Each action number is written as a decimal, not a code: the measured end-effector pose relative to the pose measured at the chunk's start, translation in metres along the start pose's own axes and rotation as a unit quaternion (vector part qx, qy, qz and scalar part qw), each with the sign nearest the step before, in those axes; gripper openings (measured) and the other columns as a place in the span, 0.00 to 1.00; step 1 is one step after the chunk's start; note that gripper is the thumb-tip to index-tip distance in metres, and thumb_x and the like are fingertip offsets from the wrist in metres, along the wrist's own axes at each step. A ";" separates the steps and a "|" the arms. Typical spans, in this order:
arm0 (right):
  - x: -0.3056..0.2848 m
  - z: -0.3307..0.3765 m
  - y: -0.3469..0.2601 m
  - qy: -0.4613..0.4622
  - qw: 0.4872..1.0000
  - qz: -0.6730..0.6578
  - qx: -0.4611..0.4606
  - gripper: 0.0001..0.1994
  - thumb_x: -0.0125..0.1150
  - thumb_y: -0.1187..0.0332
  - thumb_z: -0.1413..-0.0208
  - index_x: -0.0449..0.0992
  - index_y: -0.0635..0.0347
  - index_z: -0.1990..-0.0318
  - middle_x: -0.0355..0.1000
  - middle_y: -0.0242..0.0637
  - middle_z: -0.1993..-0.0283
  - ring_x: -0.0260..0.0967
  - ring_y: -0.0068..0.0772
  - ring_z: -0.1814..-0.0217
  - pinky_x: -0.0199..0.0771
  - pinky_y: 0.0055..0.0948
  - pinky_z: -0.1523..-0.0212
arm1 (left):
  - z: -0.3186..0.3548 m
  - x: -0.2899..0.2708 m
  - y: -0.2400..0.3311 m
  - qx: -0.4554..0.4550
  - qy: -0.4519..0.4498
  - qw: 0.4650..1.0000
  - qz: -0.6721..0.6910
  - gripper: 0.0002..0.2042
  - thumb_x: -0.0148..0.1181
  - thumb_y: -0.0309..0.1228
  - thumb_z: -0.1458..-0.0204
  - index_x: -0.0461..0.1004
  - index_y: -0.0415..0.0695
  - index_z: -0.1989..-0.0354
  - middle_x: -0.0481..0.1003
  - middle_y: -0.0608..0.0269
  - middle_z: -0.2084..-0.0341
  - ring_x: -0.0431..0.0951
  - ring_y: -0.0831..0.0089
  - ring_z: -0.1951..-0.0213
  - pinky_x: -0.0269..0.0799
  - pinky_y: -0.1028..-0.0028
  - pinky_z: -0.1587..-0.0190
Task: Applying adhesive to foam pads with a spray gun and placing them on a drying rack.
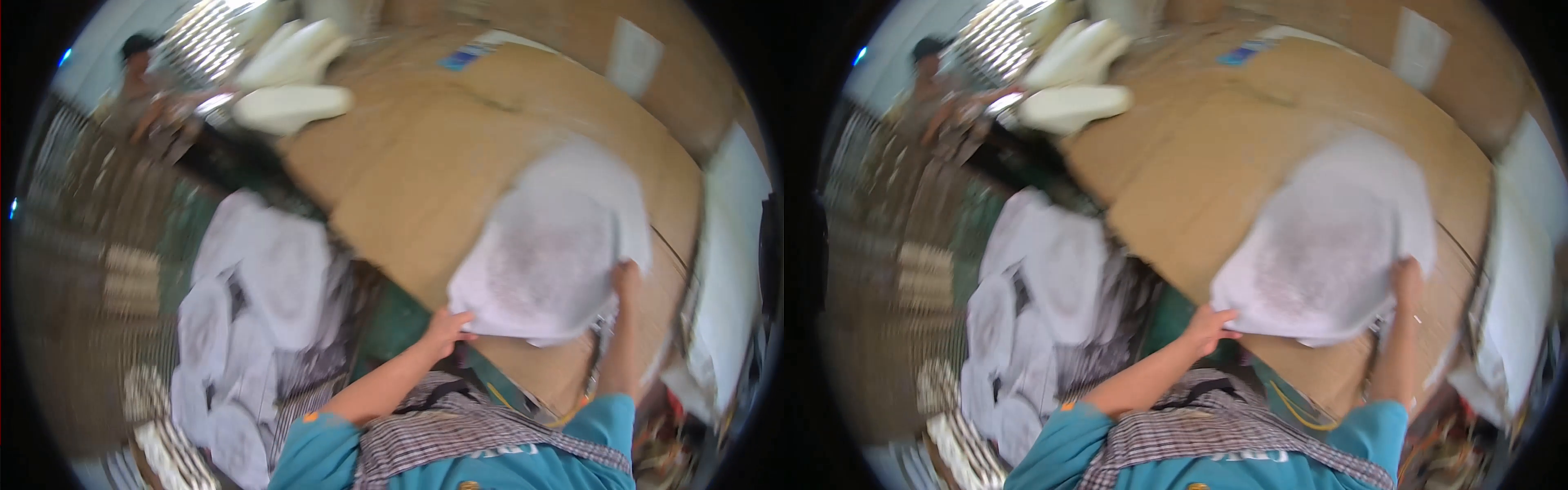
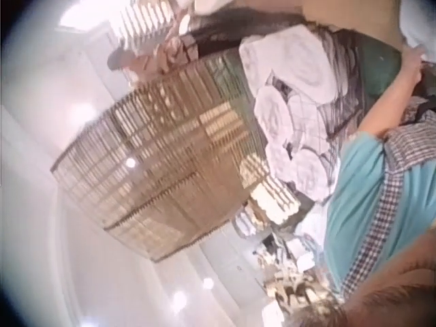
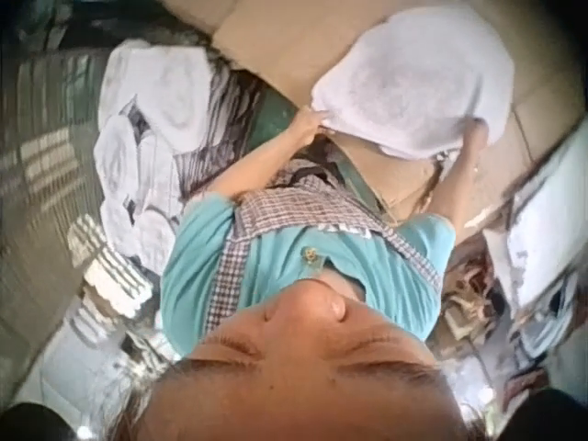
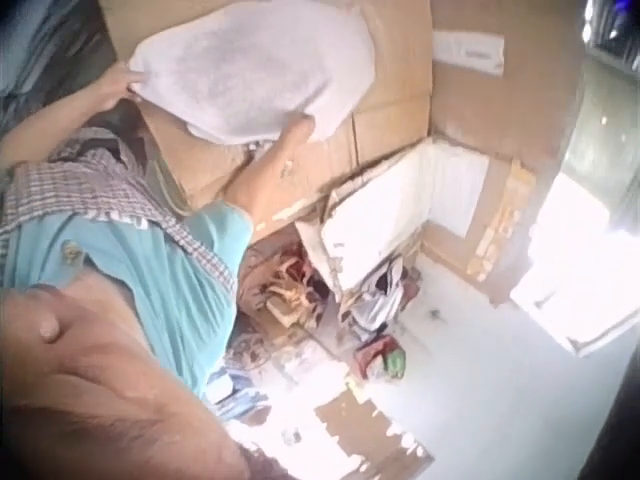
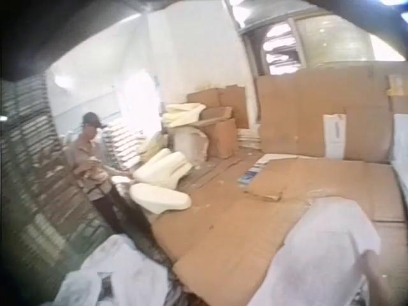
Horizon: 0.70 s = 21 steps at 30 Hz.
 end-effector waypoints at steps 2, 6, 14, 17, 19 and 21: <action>0.001 0.004 -0.010 -0.028 0.969 -0.247 0.000 0.09 0.53 0.70 0.59 0.68 0.65 0.84 0.63 0.34 0.88 0.61 0.26 0.83 0.57 0.30 0.83 | 0.007 -0.009 0.017 0.019 -0.032 0.999 0.018 0.14 0.55 0.28 0.56 0.68 0.44 0.58 0.73 0.64 0.68 0.74 0.71 0.70 0.73 0.72 0.75; -0.033 0.090 -0.176 -0.233 0.815 -0.530 -0.007 0.03 0.50 0.71 0.52 0.68 0.58 0.73 0.63 0.26 0.80 0.57 0.14 0.83 0.54 0.14 0.85 | 0.052 -0.112 0.066 0.098 0.049 0.991 0.077 0.14 0.57 0.27 0.58 0.70 0.40 0.60 0.74 0.62 0.69 0.75 0.71 0.70 0.73 0.73 0.76; -0.034 0.323 -0.527 -0.516 0.532 -0.667 -0.071 0.05 0.52 0.74 0.51 0.69 0.60 0.66 0.69 0.31 0.71 0.66 0.21 0.73 0.65 0.19 0.74 | 0.253 -0.419 0.124 0.326 0.243 0.887 0.217 0.11 0.57 0.25 0.59 0.71 0.40 0.64 0.74 0.61 0.71 0.75 0.71 0.70 0.73 0.72 0.74; -0.045 0.419 -0.620 -0.592 0.450 -0.655 -0.134 0.04 0.51 0.76 0.51 0.69 0.60 0.66 0.70 0.32 0.69 0.67 0.23 0.72 0.67 0.23 0.71 | 0.350 -0.513 0.117 0.408 0.310 0.828 0.227 0.12 0.55 0.22 0.58 0.69 0.39 0.62 0.73 0.60 0.70 0.75 0.69 0.69 0.73 0.68 0.75; -0.043 0.466 -0.657 -0.610 0.447 -0.639 -0.138 0.04 0.49 0.77 0.51 0.69 0.61 0.67 0.70 0.33 0.70 0.67 0.25 0.72 0.69 0.25 0.70 | 0.388 -0.549 0.096 0.420 0.326 0.812 0.243 0.13 0.54 0.21 0.58 0.67 0.39 0.61 0.73 0.59 0.68 0.75 0.67 0.69 0.73 0.68 0.75; -0.009 0.518 -0.685 -0.652 0.425 -0.611 -0.142 0.05 0.48 0.79 0.53 0.69 0.62 0.68 0.70 0.34 0.70 0.68 0.27 0.71 0.70 0.27 0.69 | 0.418 -0.586 0.052 0.413 0.405 0.758 0.302 0.15 0.52 0.20 0.58 0.65 0.37 0.58 0.72 0.56 0.65 0.74 0.64 0.66 0.74 0.64 0.73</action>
Point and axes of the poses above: each hand's wrist, its own z-axis away from the middle knuckle, its own x-axis out of the palm, y = z × x, the point moved 9 cm from there along -z, towards the middle knuckle
